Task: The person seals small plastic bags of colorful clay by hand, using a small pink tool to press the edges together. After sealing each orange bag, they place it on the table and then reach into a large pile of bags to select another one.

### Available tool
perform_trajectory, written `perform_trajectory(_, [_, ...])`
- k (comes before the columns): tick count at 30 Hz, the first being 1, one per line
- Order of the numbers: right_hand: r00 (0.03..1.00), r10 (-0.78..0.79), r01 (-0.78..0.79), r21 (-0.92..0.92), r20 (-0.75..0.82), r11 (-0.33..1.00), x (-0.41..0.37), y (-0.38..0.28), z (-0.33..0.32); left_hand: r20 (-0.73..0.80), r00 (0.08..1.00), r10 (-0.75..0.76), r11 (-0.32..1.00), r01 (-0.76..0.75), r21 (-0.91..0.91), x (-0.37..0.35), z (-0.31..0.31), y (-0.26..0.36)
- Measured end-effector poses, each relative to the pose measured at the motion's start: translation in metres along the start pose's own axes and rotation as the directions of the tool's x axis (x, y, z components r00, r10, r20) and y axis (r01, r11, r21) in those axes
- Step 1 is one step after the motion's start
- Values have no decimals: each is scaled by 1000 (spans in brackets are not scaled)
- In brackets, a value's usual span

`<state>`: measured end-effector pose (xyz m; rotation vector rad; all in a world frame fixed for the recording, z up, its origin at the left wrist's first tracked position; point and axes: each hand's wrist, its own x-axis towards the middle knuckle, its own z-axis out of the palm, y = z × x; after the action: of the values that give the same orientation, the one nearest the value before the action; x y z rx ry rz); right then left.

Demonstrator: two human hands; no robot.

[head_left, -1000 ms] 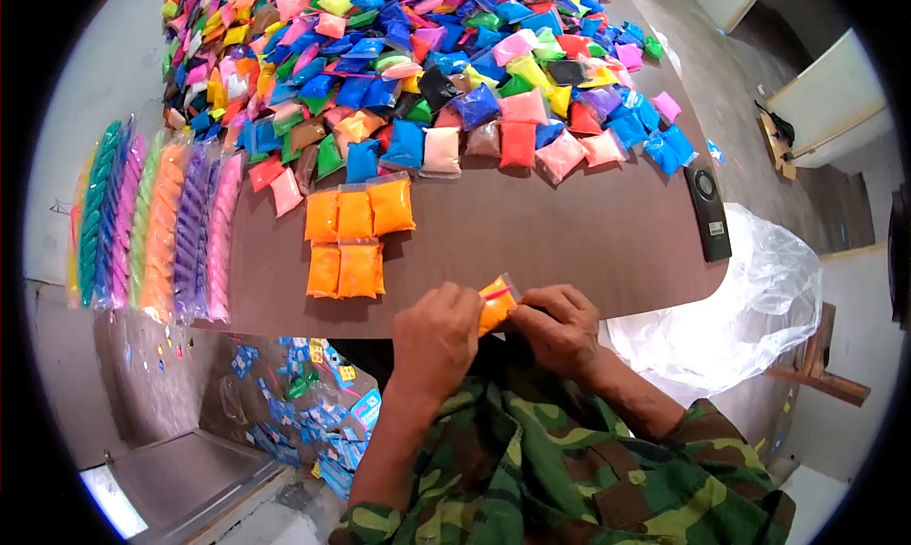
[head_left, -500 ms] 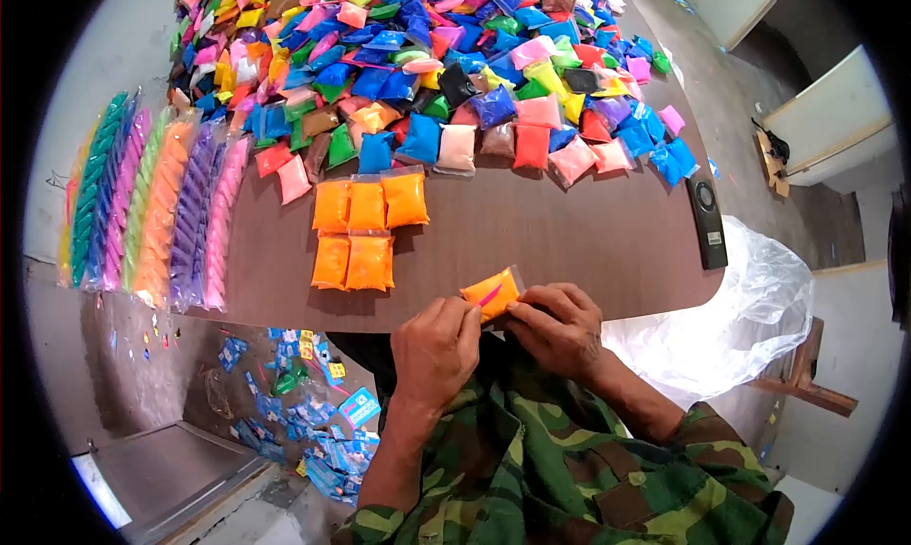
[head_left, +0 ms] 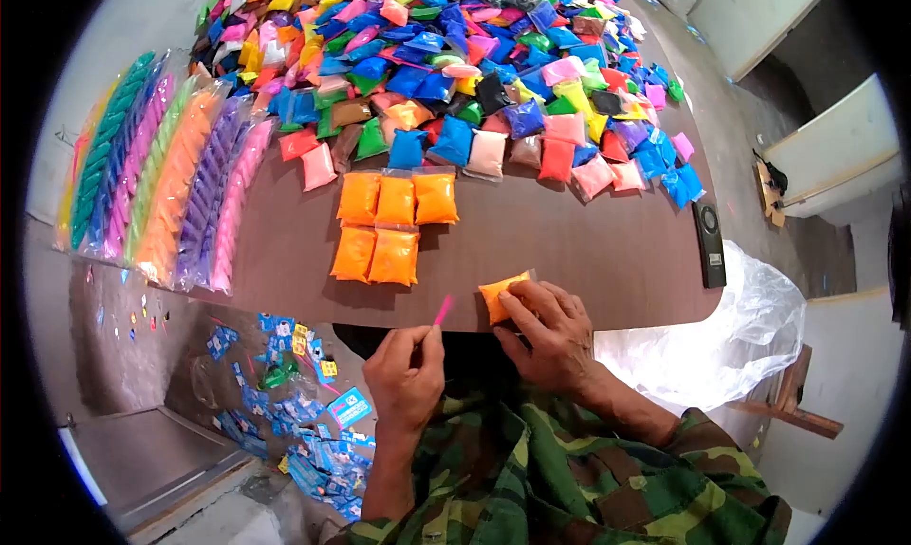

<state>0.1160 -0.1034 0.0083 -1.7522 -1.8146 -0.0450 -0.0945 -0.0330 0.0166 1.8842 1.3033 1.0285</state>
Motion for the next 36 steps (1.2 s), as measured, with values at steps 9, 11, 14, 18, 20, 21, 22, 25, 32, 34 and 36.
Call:
perform_trajectory(9, [970, -228, 224, 56, 83, 973, 21, 9, 12, -326, 938, -117, 990, 135, 32, 28, -62, -63])
perform_trajectory(11, [957, -266, 261, 57, 118, 964, 35, 5, 16, -351, 928, -128, 988, 150, 35, 41, -68, -76])
perform_trajectory(14, [954, -268, 251, 131, 135, 959, 52, 3, 28, -388, 917, -97, 993, 117, 28, 58, -76, -91])
perform_trajectory(18, [962, -243, 225, 147, 121, 963, 62, -2, 36, -364, 925, -108, 992, 122, 14, 72, -76, -94])
perform_trajectory(20, [969, -221, 206, 129, 109, 970, 65, -3, 40, -343, 935, -88, 995, 99, 16, 78, -72, -95])
perform_trajectory(21, [973, -209, 196, 122, 102, 973, 67, -4, 40, -329, 941, -76, 996, 86, 16, 81, -69, -94])
perform_trajectory(22, [976, -195, 184, 115, 93, 976, 69, -6, 41, -330, 943, -30, 998, 48, 45, 86, -68, -92])
perform_trajectory(25, [982, -176, 166, 122, 75, 979, 73, -7, 43, -309, 951, -12, 997, 33, 64, 99, -61, -99])
perform_trajectory(32, [993, -111, 98, 237, 44, 966, 75, -2, 43, -301, 952, 61, 965, 20, 262, 110, -54, -108])
perform_trajectory(34, [998, -57, 53, 309, 3, 950, 73, 3, 46, -313, 949, 45, 964, 41, 262, 110, -51, -105])
perform_trajectory(36, [999, -20, 32, 398, -36, 917, 78, 10, 47, -320, 945, 72, 955, 27, 296, 111, -50, -107])
